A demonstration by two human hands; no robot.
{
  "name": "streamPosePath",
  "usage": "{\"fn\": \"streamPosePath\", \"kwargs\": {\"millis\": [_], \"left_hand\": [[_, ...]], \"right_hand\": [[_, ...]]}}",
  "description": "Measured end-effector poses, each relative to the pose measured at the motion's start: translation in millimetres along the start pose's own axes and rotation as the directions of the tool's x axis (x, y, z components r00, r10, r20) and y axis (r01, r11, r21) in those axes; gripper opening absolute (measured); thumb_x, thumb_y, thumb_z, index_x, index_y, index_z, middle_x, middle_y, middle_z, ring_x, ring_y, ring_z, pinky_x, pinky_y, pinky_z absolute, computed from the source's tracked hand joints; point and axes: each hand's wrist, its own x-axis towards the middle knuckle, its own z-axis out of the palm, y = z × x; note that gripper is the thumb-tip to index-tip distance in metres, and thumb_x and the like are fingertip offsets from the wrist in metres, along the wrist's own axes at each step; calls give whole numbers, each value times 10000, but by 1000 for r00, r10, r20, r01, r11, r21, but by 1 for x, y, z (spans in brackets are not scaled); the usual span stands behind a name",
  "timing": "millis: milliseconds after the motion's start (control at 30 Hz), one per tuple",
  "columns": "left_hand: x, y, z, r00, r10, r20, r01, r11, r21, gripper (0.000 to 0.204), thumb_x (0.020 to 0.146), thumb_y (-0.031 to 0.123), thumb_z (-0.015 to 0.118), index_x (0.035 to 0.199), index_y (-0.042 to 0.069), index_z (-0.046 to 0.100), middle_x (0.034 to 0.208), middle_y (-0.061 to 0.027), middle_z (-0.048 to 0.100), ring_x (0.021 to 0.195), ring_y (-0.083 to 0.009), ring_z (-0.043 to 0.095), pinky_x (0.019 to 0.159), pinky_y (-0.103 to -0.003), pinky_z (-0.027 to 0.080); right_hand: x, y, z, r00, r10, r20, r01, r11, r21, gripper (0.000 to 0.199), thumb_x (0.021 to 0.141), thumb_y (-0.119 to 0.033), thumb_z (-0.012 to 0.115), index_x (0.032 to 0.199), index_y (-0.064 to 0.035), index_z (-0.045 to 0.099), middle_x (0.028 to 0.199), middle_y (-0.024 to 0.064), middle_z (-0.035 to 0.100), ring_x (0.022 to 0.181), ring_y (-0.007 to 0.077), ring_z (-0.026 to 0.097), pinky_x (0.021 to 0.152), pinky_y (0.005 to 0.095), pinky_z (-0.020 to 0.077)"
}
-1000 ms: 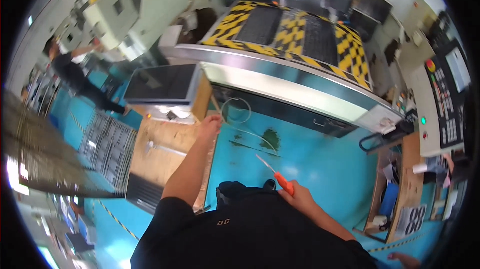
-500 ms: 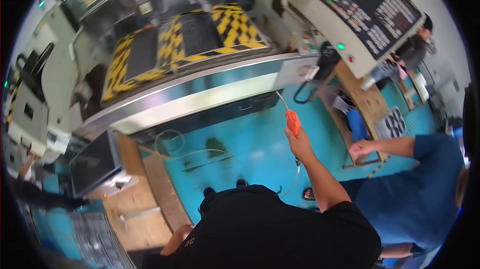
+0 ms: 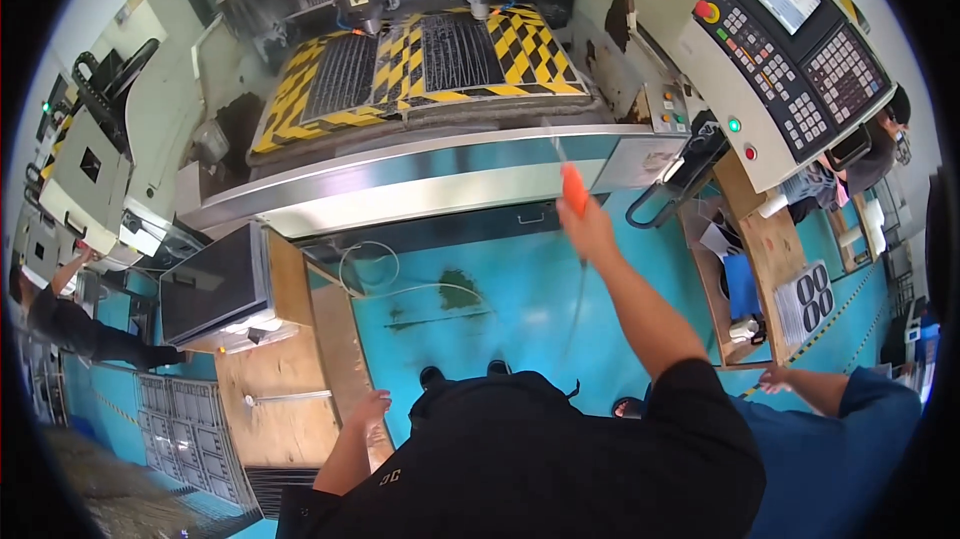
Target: Operates industrial processing equipment by loading components, inspecting parts, and managing machine controls.
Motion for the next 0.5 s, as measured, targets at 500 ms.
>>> {"fn": "streamPosePath", "kwargs": {"millis": [500], "left_hand": [[-130,-217,37,797,544,263,-564,516,645,126,839,89,558,929,48,636,931,-120,651,808,-246,633,737,-347,514]], "right_hand": [[-30,179,177,777,-28,629,289,904,-316,396,921,-353,481,1026,0,626,1071,200,635,982,357,607,837,472,474]]}}
